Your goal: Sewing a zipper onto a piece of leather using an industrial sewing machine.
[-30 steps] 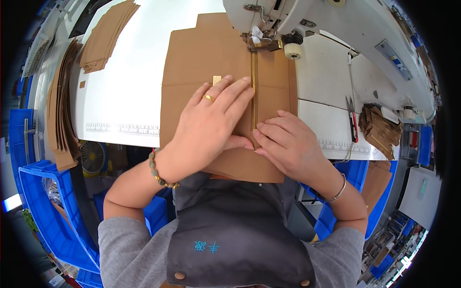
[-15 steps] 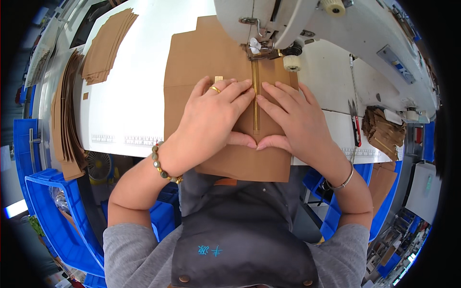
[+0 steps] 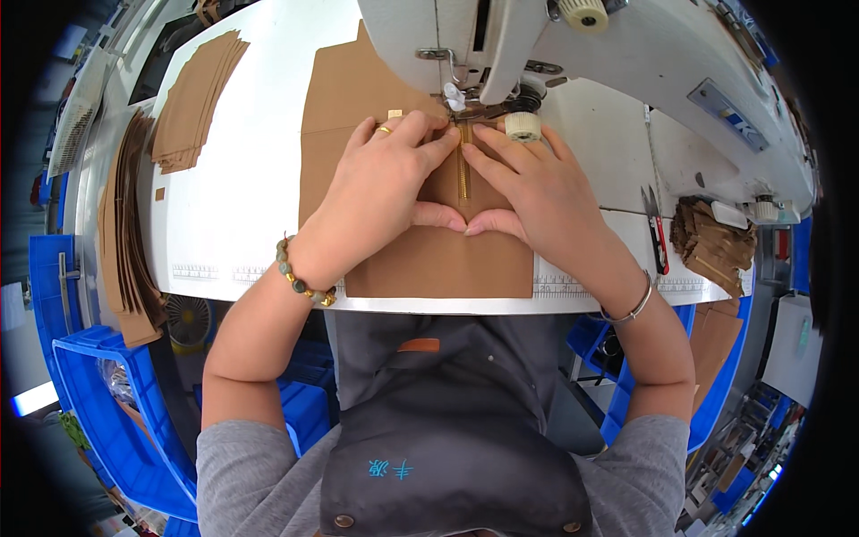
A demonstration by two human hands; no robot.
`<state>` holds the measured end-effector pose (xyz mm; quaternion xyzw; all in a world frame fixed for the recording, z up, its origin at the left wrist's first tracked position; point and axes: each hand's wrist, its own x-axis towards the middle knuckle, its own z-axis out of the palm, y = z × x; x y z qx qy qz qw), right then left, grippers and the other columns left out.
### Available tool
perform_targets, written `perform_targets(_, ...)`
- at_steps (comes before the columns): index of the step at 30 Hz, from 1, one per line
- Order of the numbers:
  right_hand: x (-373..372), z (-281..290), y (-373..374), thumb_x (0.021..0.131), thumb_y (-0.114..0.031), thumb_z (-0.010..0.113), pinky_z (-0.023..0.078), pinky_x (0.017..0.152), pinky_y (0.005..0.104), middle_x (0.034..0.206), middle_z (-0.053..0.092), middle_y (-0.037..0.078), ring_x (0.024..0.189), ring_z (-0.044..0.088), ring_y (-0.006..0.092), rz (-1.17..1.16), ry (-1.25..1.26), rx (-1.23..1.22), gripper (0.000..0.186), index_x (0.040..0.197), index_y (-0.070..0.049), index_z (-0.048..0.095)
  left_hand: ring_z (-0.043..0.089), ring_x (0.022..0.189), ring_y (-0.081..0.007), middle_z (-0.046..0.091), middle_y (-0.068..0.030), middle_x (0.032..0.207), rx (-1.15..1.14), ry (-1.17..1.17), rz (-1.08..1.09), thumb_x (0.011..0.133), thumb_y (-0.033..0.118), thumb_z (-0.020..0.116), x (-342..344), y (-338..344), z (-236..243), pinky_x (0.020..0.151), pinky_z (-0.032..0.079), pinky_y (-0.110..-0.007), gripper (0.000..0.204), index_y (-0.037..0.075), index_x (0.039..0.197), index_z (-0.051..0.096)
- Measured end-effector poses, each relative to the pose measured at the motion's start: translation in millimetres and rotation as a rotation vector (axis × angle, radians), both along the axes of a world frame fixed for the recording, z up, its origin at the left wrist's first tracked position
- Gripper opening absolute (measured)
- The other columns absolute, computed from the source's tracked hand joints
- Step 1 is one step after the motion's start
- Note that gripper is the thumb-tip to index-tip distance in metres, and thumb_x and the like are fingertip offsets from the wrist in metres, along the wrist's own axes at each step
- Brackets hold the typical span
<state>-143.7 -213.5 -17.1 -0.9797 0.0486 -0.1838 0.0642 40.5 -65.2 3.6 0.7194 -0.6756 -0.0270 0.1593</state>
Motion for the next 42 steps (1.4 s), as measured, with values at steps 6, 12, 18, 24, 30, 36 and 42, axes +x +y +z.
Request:
perform_targets(6, -6, 6, 3, 0.074, -0.042, 0.085, 0.044, 0.110, 0.0497, 0.131, 0.066, 0.006, 0.125, 0.060, 0.0243, 0.065, 0.075, 0.099, 0.061, 0.124, -0.009, 0.071, 0.058, 0.133, -0.0310, 0.063, -0.0100, 0.138, -0.042, -0.041, 0.019, 0.074, 0.048, 0.081, -10, 9, -5, 0.116, 0.040, -0.049, 0.078, 0.006, 0.137, 0.067)
perform_targets(12, -25, 11, 23, 0.074, -0.033, 0.086, 0.042, 0.114, 0.0534, 0.129, 0.068, 0.008, 0.121, 0.062, 0.0236, 0.097, 0.002, 0.085, 0.051, 0.117, -0.009, 0.075, 0.065, 0.129, -0.0286, 0.073, -0.0053, 0.125, -0.157, -0.029, 0.048, 0.081, 0.040, 0.080, -37, 37, -15, 0.111, 0.047, -0.052, 0.052, 0.007, 0.121, 0.077)
perform_targets(18, -23, 11, 22, 0.075, -0.033, 0.086, 0.042, 0.114, 0.0536, 0.129, 0.068, 0.009, 0.124, 0.062, 0.0235, 0.089, 0.028, 0.068, 0.051, 0.118, -0.008, 0.076, 0.064, 0.130, -0.0269, 0.073, -0.0047, 0.127, -0.140, -0.030, 0.006, 0.079, 0.043, 0.081, -32, 35, -12, 0.111, 0.048, -0.052, 0.054, 0.007, 0.120, 0.078)
perform_targets(24, -9, 8, 10, 0.076, -0.035, 0.085, 0.040, 0.116, 0.0539, 0.129, 0.068, 0.008, 0.124, 0.062, 0.0236, 0.057, 0.024, 0.079, 0.049, 0.117, -0.009, 0.075, 0.066, 0.127, -0.0255, 0.073, -0.0050, 0.124, -0.159, -0.041, -0.017, 0.077, 0.044, 0.081, -15, 17, -12, 0.110, 0.048, -0.051, 0.055, 0.008, 0.119, 0.078)
perform_targets(30, 5, 7, -4, 0.079, -0.036, 0.084, 0.040, 0.116, 0.0524, 0.121, 0.070, 0.006, 0.119, 0.064, 0.0237, 0.026, 0.045, 0.082, 0.047, 0.116, -0.010, 0.073, 0.067, 0.125, -0.0256, 0.074, -0.0057, 0.122, -0.182, -0.063, -0.020, 0.079, 0.043, 0.081, 1, 0, -13, 0.109, 0.049, -0.051, 0.054, 0.006, 0.118, 0.079)
perform_targets(36, 16, 1, -12, 0.081, -0.034, 0.083, 0.040, 0.116, 0.0518, 0.112, 0.071, 0.007, 0.115, 0.064, 0.0271, -0.003, -0.047, 0.097, 0.045, 0.117, -0.009, 0.073, 0.067, 0.121, -0.0261, 0.074, -0.0060, 0.122, -0.173, -0.069, -0.011, 0.084, 0.043, 0.078, 13, -12, -19, 0.109, 0.049, -0.050, 0.052, 0.009, 0.122, 0.078)
perform_targets(42, 17, -3, -15, 0.083, -0.029, 0.083, 0.042, 0.112, 0.0502, 0.111, 0.071, 0.011, 0.116, 0.063, 0.0308, 0.012, -0.083, 0.213, 0.044, 0.120, -0.007, 0.072, 0.069, 0.115, -0.0251, 0.074, -0.0052, 0.122, -0.249, -0.089, 0.025, 0.084, 0.042, 0.078, 6, -7, -24, 0.108, 0.049, -0.049, 0.051, 0.009, 0.123, 0.077)
